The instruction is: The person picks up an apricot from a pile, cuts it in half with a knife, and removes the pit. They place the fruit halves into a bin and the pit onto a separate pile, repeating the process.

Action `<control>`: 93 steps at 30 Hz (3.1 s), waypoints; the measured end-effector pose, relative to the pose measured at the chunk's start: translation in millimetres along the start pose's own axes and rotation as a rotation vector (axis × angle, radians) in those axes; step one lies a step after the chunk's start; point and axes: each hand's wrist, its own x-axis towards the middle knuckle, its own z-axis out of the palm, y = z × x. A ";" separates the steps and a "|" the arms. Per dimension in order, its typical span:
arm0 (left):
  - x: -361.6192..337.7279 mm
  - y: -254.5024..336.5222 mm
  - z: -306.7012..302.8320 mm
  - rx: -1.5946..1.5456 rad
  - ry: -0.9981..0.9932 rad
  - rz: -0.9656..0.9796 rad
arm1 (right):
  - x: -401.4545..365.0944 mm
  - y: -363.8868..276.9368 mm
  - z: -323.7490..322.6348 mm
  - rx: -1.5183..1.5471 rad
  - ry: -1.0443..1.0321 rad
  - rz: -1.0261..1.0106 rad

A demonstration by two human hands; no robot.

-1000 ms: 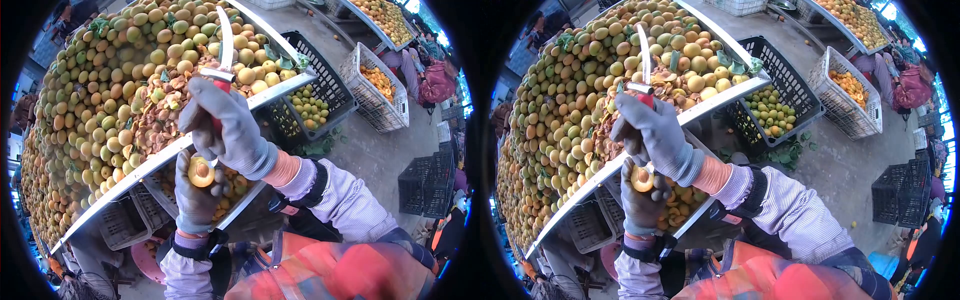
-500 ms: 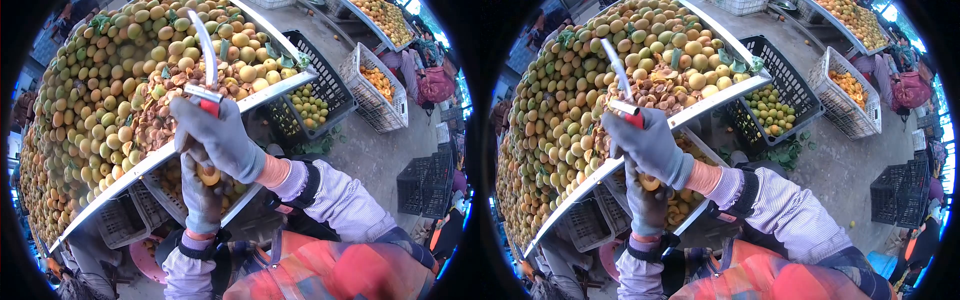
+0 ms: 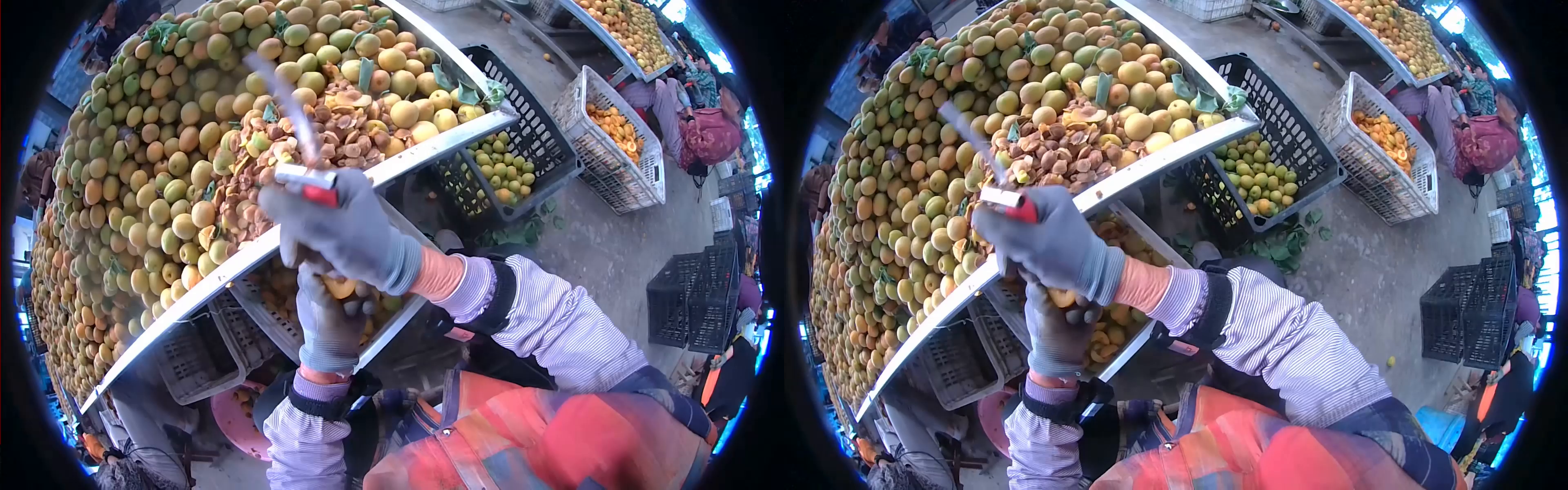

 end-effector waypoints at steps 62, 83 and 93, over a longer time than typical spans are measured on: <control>21.7 38.3 -31.5 -0.698 -0.062 -0.954 | 33.8 -1.3 -49.9 -0.784 0.223 -0.437; 184.9 -106.7 -139.6 0.866 -0.095 -0.622 | 21.8 -26.5 -50.6 -0.435 0.051 0.043; 145.3 -18.2 -136.2 -0.477 0.206 -0.394 | 10.8 -23.0 -47.4 -0.158 -0.210 0.249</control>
